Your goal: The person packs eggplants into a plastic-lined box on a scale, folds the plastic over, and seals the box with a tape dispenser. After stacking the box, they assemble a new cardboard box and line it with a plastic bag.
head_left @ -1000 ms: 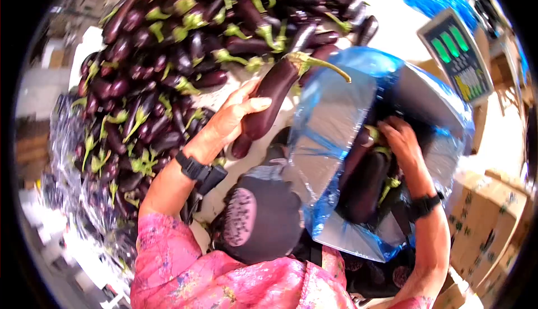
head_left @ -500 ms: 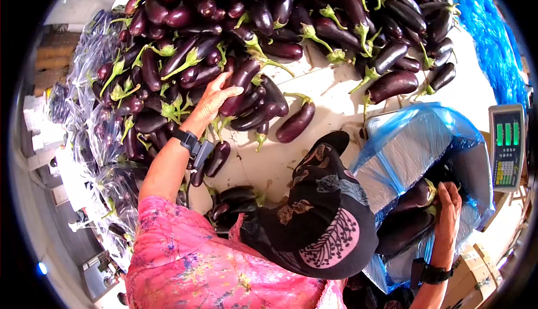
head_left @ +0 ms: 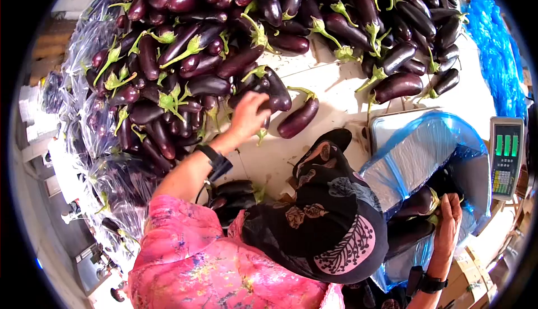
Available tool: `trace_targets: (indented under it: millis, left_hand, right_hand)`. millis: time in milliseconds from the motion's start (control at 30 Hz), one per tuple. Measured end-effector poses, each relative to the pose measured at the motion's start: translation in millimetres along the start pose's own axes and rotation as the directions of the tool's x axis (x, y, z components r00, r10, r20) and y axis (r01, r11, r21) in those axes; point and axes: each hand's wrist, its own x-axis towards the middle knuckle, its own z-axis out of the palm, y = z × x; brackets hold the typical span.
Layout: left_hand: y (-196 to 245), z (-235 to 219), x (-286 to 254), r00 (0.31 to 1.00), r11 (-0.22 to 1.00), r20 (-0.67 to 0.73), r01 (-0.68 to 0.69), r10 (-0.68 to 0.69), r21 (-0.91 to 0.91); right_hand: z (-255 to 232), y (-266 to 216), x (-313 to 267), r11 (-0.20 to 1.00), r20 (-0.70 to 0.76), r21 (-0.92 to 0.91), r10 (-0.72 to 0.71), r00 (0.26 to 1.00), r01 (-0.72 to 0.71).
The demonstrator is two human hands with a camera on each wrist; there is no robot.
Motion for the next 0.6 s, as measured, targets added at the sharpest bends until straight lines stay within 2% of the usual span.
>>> trace_targets:
  millis: [33,67,133,233,333,367,433,467,533,600]
  left_hand:
    - [-0.1,15.6,-13.6,0.994,0.988,-0.065,-0.076,0.086,0.136]
    - [-0.9,23.1,-19.6,0.988,0.966,-0.053,-0.126,0.142,0.226]
    - [6.1,30.0,-22.8,0.996,0.927,-0.025,-0.066,0.081,0.368]
    - [-2.9,39.9,-12.8,0.995,0.942,-0.083,0.083,-0.059,0.326]
    - [14.8,44.2,-9.9,0.944,0.907,-0.224,-0.137,0.242,0.399]
    - [28.9,44.7,-9.0,0.929,0.892,-0.198,-0.214,0.312,0.399]
    - [47.3,59.0,-9.0,0.964,0.928,-0.043,-0.240,0.263,0.286]
    - [52.1,74.5,-6.9,0.967,0.939,0.022,-0.250,0.252,0.235]
    - [51.5,104.4,-2.3,0.978,0.918,0.106,-0.205,0.179,0.341]
    - [52.2,119.6,0.0,0.986,0.898,0.161,-0.112,0.046,0.427]
  right_hand:
    - [0.4,-0.6,-0.3,1.000,-0.005,-0.010,-0.008,1.000,0.008]
    - [1.0,-0.7,-0.5,1.000,-0.008,-0.020,-0.016,1.000,0.016]
    - [3.2,-0.7,-1.0,0.998,-0.012,-0.056,-0.033,0.999,0.032]
    - [2.8,-6.7,-5.9,0.987,-0.033,-0.150,-0.055,0.998,0.050]
    - [1.4,-5.1,-13.6,0.994,-0.055,-0.099,-0.058,0.997,0.053]
    - [3.9,-9.3,-17.1,0.991,-0.063,-0.123,-0.067,0.996,0.059]
    - [9.4,-26.8,-27.3,0.983,-0.062,-0.172,-0.076,0.995,0.064]
    - [2.7,-21.3,-30.4,0.990,-0.058,-0.141,-0.026,0.998,0.017]
    - [3.3,-22.9,-39.6,0.985,-0.058,-0.141,-0.108,0.992,0.099]
    - [0.1,-38.0,-58.8,0.983,-0.036,-0.170,-0.080,0.996,0.072]
